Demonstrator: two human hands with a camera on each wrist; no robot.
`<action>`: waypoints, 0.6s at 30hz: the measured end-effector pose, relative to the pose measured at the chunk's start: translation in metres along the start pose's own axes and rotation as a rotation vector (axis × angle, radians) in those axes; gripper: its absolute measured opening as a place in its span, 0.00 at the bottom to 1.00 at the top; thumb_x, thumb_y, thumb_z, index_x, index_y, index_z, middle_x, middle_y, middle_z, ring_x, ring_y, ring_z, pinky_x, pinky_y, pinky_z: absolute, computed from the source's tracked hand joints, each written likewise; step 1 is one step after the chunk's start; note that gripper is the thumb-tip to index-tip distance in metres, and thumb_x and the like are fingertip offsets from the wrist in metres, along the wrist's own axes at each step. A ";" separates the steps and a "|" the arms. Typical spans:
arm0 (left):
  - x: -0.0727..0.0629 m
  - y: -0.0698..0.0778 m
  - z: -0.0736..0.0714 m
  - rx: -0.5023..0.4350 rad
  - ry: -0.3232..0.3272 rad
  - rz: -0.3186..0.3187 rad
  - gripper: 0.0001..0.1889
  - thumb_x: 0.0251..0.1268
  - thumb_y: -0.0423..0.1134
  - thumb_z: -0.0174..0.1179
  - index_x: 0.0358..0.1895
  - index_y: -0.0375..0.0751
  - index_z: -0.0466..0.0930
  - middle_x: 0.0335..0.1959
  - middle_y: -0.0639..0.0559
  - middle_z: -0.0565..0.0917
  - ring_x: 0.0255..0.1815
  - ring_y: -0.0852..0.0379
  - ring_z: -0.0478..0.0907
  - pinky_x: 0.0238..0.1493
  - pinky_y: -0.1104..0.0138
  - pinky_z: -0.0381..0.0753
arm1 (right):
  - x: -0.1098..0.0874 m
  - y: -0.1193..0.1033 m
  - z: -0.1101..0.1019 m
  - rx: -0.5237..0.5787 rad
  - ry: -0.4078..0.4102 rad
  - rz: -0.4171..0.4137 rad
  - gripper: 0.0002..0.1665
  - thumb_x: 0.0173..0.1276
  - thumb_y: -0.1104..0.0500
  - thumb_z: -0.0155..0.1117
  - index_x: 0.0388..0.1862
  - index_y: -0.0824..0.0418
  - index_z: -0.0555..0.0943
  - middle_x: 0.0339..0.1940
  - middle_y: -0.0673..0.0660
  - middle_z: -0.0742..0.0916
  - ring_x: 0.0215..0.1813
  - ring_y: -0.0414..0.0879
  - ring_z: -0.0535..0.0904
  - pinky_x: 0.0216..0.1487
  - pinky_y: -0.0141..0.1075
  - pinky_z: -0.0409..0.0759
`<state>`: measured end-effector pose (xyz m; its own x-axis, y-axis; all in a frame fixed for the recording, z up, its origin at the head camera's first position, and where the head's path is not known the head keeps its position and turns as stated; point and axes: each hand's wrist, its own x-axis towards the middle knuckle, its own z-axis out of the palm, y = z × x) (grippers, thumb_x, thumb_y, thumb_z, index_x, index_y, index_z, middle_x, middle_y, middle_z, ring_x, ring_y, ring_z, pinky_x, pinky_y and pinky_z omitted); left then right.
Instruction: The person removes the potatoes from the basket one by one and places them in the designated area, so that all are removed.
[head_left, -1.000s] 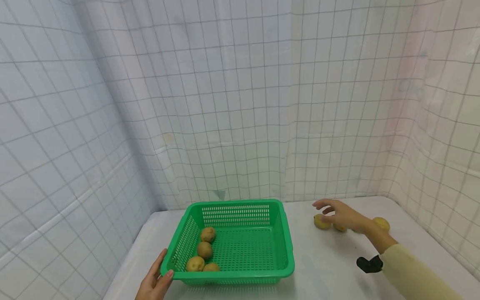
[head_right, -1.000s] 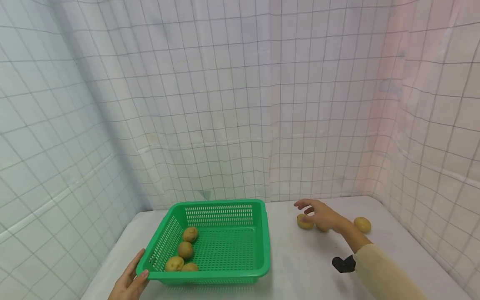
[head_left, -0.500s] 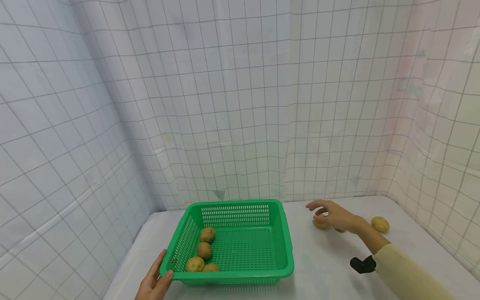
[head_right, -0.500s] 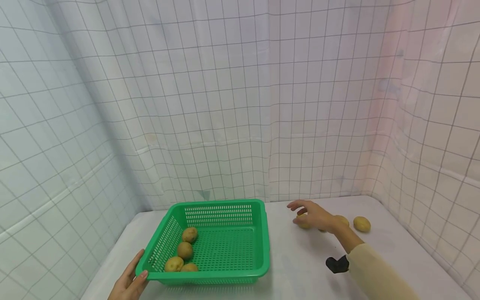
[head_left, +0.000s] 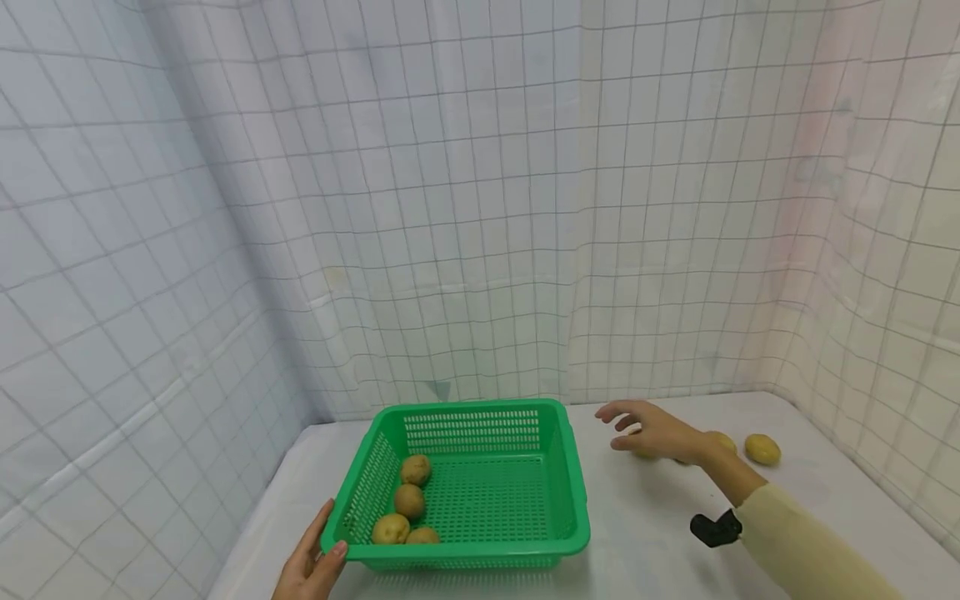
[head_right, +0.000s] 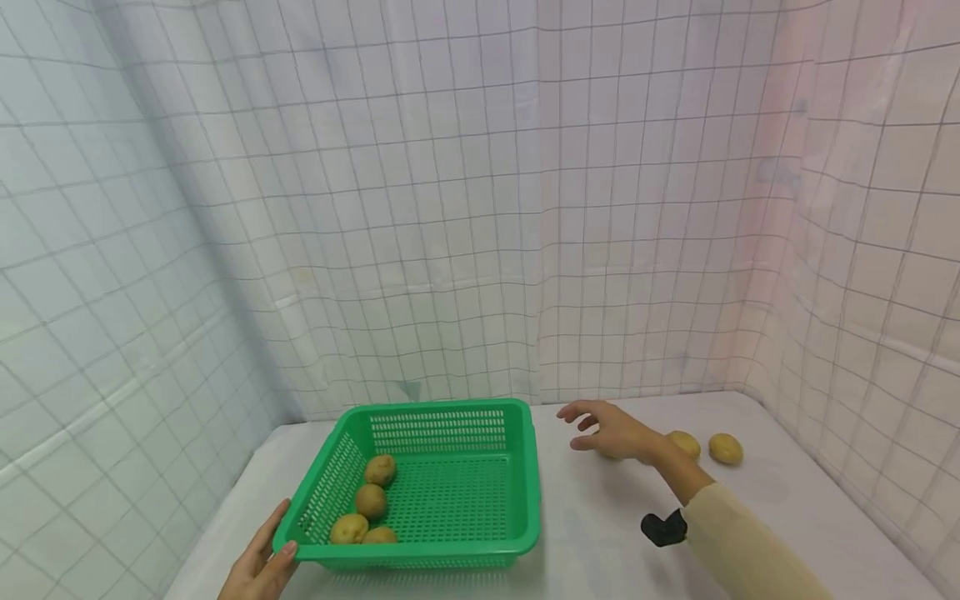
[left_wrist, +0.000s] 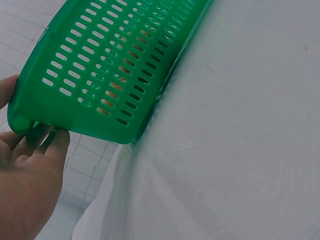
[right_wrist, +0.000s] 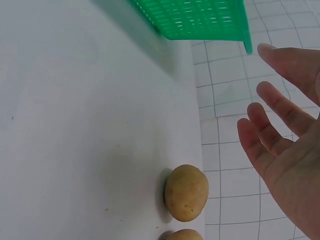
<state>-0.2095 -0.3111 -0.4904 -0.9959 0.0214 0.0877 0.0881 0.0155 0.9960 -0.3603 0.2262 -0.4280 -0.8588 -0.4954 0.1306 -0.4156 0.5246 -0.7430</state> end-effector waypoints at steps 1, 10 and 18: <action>0.000 0.000 0.000 -0.003 0.000 0.000 0.46 0.81 0.39 0.56 0.83 0.29 0.31 0.80 0.24 0.38 0.53 0.85 0.68 0.55 0.78 0.75 | 0.002 -0.001 0.001 0.001 -0.003 0.004 0.24 0.72 0.60 0.72 0.66 0.53 0.80 0.64 0.56 0.81 0.63 0.58 0.76 0.58 0.52 0.81; -0.003 0.005 -0.001 0.082 0.009 -0.018 0.43 0.83 0.41 0.54 0.83 0.31 0.33 0.81 0.24 0.40 0.76 0.32 0.48 0.57 0.75 0.74 | 0.012 -0.021 0.004 -0.033 -0.042 0.003 0.25 0.72 0.57 0.72 0.67 0.50 0.80 0.65 0.52 0.81 0.64 0.56 0.76 0.58 0.52 0.80; -0.004 0.004 0.000 0.096 0.012 -0.011 0.43 0.83 0.40 0.54 0.83 0.30 0.34 0.80 0.23 0.41 0.74 0.43 0.60 0.58 0.72 0.75 | 0.026 -0.044 0.009 -0.050 -0.120 -0.127 0.27 0.74 0.57 0.70 0.69 0.61 0.78 0.65 0.58 0.81 0.62 0.58 0.77 0.58 0.50 0.83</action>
<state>-0.2054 -0.3114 -0.4864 -0.9969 0.0083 0.0778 0.0782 0.1119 0.9906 -0.3623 0.1843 -0.3978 -0.7582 -0.6368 0.1398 -0.5350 0.4853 -0.6916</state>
